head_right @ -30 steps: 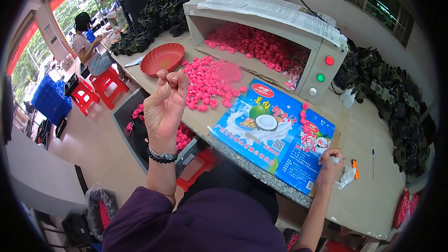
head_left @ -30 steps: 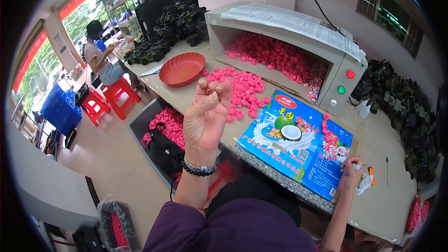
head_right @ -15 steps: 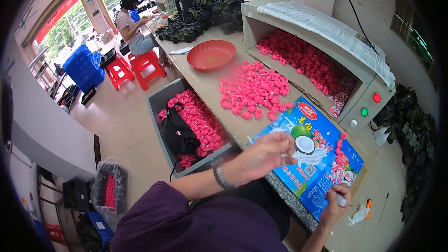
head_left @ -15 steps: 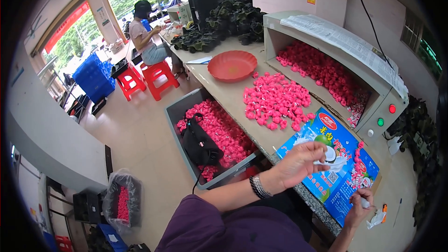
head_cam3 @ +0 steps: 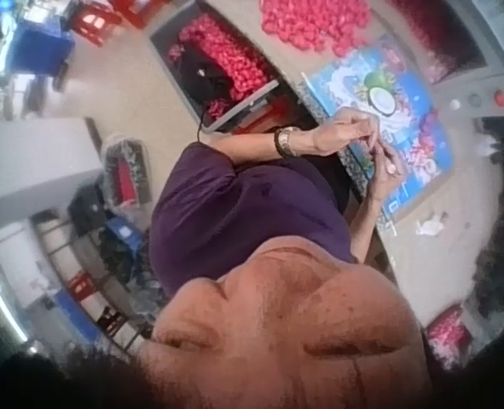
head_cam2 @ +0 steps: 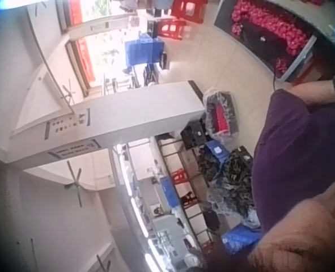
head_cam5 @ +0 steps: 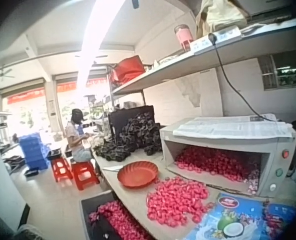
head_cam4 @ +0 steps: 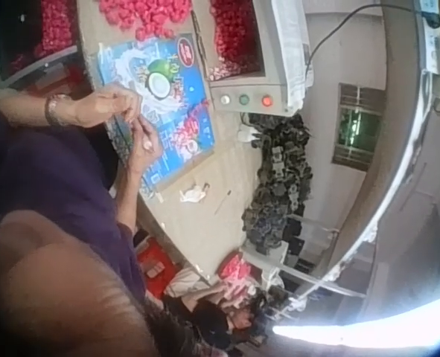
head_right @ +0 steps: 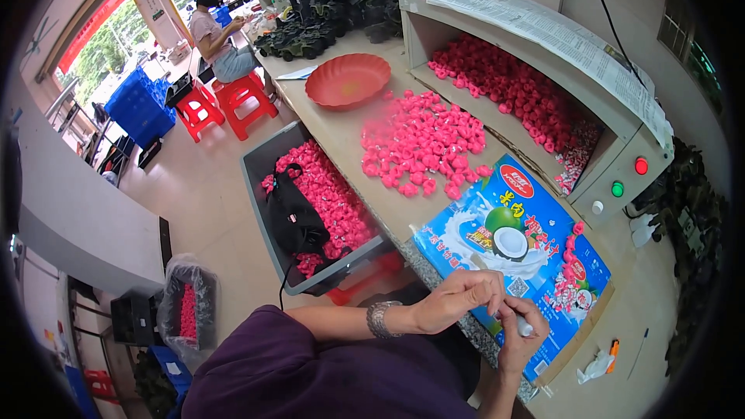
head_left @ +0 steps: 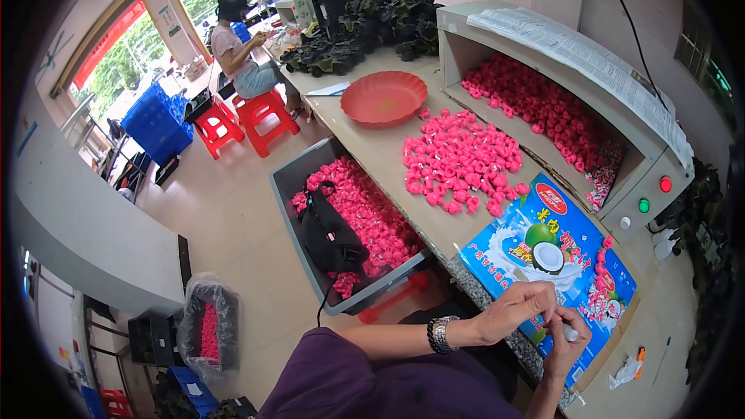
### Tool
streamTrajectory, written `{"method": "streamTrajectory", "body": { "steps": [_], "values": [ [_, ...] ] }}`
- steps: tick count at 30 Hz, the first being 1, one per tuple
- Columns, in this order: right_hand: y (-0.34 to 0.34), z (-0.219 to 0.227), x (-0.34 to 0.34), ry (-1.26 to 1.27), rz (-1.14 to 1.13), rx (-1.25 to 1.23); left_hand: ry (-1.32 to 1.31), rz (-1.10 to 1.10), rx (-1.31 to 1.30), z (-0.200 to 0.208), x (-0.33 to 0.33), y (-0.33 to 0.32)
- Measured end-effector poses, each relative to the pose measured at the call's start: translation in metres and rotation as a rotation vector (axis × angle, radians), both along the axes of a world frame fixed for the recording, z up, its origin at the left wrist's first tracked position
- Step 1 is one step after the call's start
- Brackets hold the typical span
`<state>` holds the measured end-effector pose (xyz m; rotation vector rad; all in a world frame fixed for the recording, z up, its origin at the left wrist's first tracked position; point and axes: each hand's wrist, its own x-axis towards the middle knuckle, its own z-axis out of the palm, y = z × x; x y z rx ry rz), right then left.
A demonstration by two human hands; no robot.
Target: The person assembles small pink plastic flower-like toy components by applying glue from a glue bottle.
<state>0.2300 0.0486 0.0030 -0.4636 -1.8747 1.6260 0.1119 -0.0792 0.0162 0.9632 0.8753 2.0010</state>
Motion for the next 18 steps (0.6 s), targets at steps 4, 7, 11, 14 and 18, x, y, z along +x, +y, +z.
{"method": "streamTrajectory", "body": {
  "steps": [4, 7, 11, 14, 18],
  "values": [
    [0.004, -0.006, 0.002, 0.006, 0.012, 0.090, 0.176, 0.055, -0.024, 0.003, -0.001, 0.004],
    [0.007, -0.002, 0.000, 0.042, 0.007, 0.175, 0.192, 0.038, -0.117, 0.007, 0.000, 0.008],
    [0.007, 0.004, -0.009, 0.027, -0.027, 0.288, 0.331, 0.156, -0.096, 0.010, -0.009, 0.008],
    [0.012, 0.010, -0.004, -0.016, -0.033, 0.361, 0.366, 0.159, -0.135, 0.016, -0.013, 0.011],
    [0.015, 0.014, -0.006, 0.006, -0.053, 0.396, 0.357, 0.122, -0.139, 0.018, -0.015, 0.015]
  ]
}}
